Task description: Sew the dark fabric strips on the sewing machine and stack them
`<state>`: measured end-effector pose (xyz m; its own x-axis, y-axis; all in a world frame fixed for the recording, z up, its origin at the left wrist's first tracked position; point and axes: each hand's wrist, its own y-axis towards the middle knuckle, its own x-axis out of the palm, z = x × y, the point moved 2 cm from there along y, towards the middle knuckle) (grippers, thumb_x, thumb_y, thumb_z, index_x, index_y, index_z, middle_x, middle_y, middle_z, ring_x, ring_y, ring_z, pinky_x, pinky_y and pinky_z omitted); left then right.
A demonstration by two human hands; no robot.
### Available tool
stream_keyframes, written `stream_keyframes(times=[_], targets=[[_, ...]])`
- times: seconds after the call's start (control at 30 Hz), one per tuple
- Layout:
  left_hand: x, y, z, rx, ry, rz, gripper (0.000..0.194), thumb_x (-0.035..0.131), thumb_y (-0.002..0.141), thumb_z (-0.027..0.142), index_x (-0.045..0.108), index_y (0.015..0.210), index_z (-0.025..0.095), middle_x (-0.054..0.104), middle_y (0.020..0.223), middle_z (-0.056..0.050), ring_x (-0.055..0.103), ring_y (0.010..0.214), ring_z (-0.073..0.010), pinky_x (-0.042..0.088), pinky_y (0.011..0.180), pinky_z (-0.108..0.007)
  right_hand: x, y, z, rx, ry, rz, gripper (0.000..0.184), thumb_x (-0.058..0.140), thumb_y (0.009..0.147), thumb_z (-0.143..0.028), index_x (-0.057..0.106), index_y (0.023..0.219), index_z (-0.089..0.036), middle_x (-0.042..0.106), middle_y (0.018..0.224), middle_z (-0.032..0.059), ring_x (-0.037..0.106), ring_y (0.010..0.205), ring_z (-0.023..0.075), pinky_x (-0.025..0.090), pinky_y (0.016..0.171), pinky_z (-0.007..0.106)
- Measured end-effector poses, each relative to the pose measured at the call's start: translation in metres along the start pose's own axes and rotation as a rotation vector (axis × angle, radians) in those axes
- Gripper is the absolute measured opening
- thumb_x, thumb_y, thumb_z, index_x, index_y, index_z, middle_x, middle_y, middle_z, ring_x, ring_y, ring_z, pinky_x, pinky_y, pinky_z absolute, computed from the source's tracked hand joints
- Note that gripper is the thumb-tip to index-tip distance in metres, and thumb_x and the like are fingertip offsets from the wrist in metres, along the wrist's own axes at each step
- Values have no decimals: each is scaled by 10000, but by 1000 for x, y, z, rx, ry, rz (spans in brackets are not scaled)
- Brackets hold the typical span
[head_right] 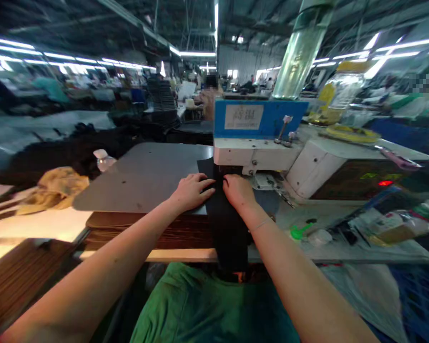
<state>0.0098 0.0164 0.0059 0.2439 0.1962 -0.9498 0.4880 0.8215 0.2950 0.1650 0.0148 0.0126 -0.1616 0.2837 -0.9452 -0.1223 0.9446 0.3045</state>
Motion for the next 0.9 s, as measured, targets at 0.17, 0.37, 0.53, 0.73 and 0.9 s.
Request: stream_keyframes(times=[0.17,0.37,0.53,0.73,0.9], targets=[[-1,0,2,-6,-8,-9,395,336,878,499,508,1200,346,495,1200,-30,442,1095,-235,394,859,-386,0,-2,0,-3,2,-1,320,406,864,-213,617,1090,-129,651,1057,110,603,935,218,434,805,293],[-2,0,2,-17,-15,-19,391,335,883,486,509,1201,338,491,1214,-28,434,1105,-234,387,869,-385,-1,-2,-1,1,1,2,313,407,867,-213,619,1083,-137,650,1053,106,604,920,209,431,793,283],[-1,0,2,-22,-22,-28,391,334,883,487,503,1206,345,487,1218,-23,428,1107,-233,380,875,-386,-3,-2,-2,6,-6,0,309,405,868,-216,622,1076,-145,651,1052,98,603,916,203,429,787,277],[-2,0,2,-22,-21,-28,390,334,882,487,506,1202,345,488,1218,-23,432,1106,-235,386,865,-393,-3,-3,-2,10,-1,-3,314,403,868,-218,617,1085,-143,651,1054,95,601,918,197,427,790,267],[-2,0,2,-25,-17,-31,390,340,880,489,506,1204,347,487,1217,-22,433,1102,-234,387,865,-388,-2,-3,0,-2,-1,11,307,406,868,-217,619,1075,-141,654,1043,96,602,914,201,429,781,272]])
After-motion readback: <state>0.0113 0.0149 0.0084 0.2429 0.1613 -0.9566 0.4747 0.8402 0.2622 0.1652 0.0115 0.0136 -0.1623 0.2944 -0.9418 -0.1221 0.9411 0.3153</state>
